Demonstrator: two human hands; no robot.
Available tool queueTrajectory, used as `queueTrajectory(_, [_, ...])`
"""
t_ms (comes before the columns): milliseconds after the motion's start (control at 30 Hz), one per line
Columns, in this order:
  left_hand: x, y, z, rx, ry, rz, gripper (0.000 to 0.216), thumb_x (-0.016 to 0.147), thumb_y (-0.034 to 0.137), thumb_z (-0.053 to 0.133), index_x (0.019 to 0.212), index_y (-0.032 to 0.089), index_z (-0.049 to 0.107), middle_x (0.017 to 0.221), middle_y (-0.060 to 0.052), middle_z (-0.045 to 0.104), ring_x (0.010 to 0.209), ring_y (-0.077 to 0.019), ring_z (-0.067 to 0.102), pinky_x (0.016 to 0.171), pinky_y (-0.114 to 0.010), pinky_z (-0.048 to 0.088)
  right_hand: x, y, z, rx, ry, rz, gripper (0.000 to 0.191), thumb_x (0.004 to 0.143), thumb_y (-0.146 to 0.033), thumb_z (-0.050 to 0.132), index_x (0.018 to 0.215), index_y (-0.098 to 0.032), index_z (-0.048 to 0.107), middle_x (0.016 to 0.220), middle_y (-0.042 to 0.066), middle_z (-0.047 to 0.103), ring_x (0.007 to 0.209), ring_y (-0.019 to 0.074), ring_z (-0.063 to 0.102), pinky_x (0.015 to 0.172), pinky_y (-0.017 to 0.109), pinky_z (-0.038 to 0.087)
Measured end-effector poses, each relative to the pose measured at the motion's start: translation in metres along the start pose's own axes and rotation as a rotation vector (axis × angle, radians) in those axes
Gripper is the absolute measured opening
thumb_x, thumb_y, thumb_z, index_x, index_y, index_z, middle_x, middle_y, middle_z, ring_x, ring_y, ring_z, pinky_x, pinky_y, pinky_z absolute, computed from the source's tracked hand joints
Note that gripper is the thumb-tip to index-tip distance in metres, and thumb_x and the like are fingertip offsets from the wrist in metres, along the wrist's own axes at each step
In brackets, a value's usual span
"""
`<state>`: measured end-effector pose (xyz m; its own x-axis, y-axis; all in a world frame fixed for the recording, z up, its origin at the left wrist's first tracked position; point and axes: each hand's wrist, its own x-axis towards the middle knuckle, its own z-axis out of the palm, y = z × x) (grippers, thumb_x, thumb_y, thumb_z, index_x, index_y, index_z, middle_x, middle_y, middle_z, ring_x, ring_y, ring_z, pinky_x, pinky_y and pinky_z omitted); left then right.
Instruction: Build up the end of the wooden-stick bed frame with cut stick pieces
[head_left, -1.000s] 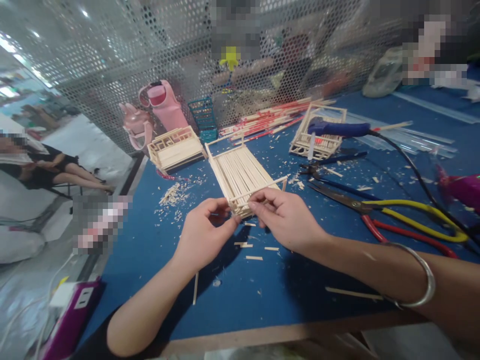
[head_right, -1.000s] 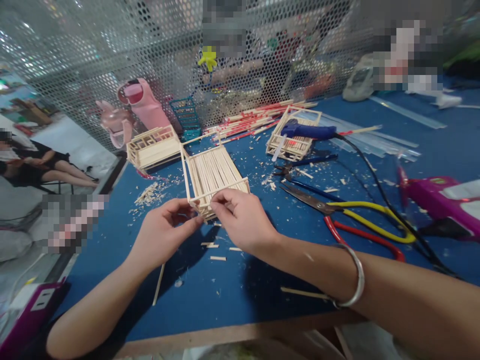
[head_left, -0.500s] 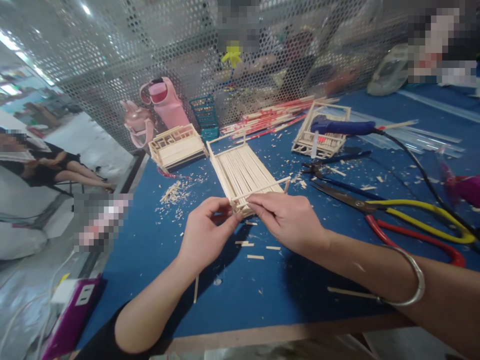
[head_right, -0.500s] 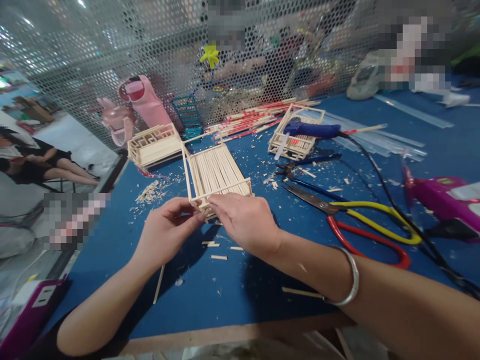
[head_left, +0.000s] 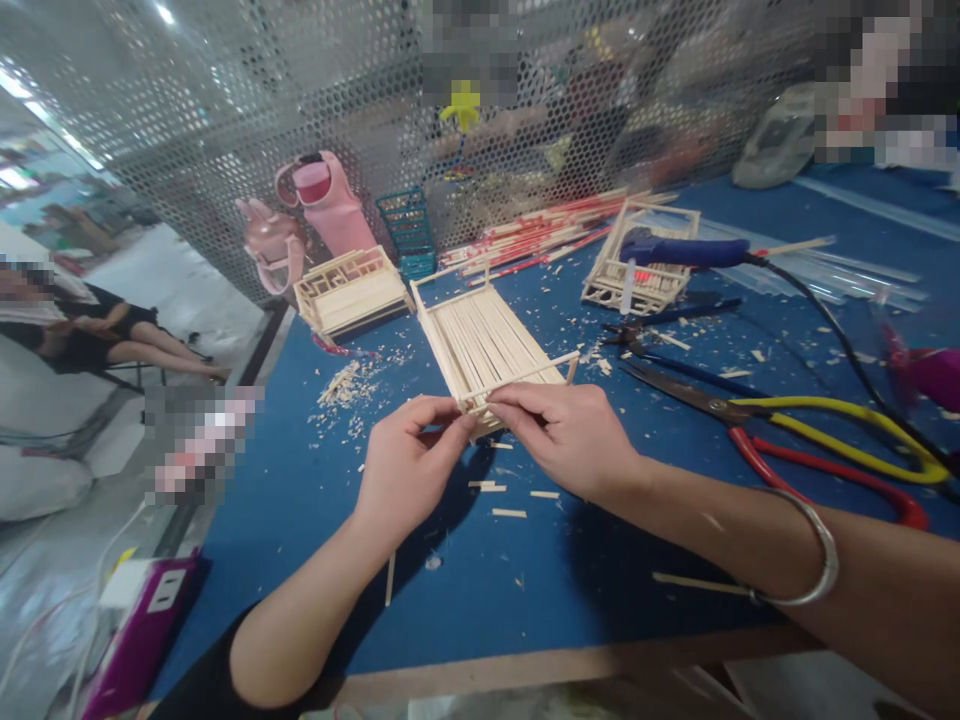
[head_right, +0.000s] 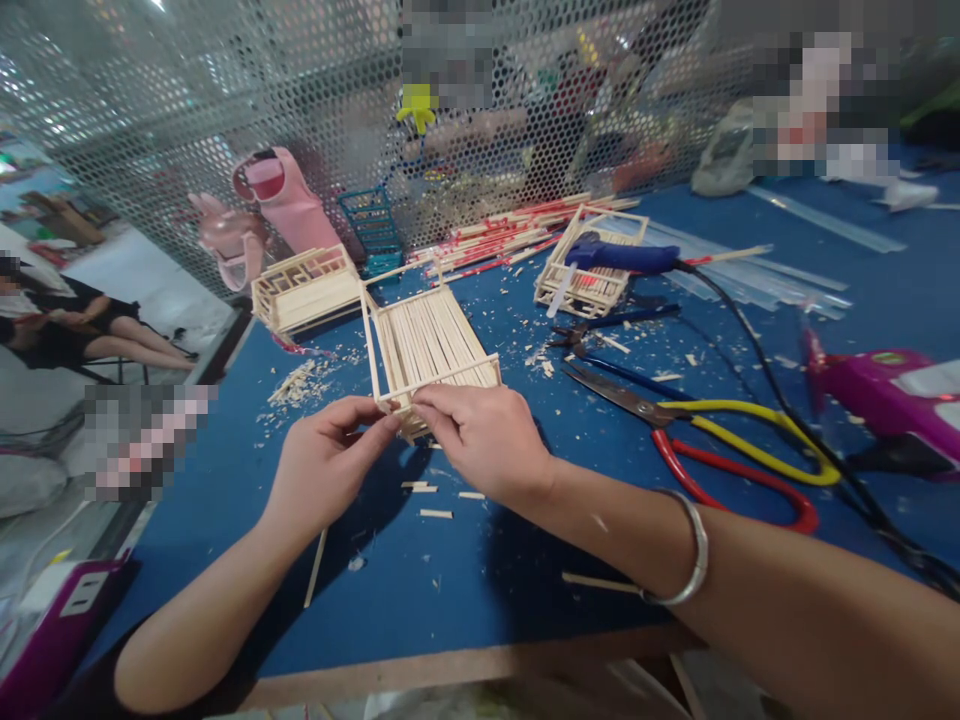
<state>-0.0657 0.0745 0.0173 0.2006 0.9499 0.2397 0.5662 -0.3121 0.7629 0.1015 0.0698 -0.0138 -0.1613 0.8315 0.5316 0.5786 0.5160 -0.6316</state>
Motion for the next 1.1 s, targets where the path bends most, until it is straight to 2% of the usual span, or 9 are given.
queueTrajectory(533, [-0.001, 0.0022, 0.0025, 0.071, 0.023, 0.039, 0.012, 0.079, 0.023, 0.059, 0.079, 0.019, 0.07, 0.077, -0.002, 0.071, 0.068, -0.0127, 0.063, 0.056, -0.02, 0.051, 0.001, 0.0004, -0.0018, 0.023, -0.065, 0.048, 0.021, 0.088, -0.022, 0.048, 0.091, -0.021, 0.07, 0.091, 0.001, 0.074, 0.08, 0.0158, 0.069, 0.069, 0.024, 0.048])
queueTrajectory(1100, [-0.001, -0.0018, 0.003, 0.073, 0.023, 0.082, 0.01, 0.079, 0.02, 0.061, 0.081, 0.02, 0.07, 0.081, -0.002, 0.072, 0.074, -0.0131, 0.064, 0.062, -0.022, 0.051, 0.0018, 0.0034, -0.002, -0.012, -0.064, 0.05, 0.021, 0.088, -0.023, 0.048, 0.088, -0.022, 0.068, 0.085, 0.0, 0.074, 0.073, 0.0139, 0.067, 0.064, 0.023, 0.046])
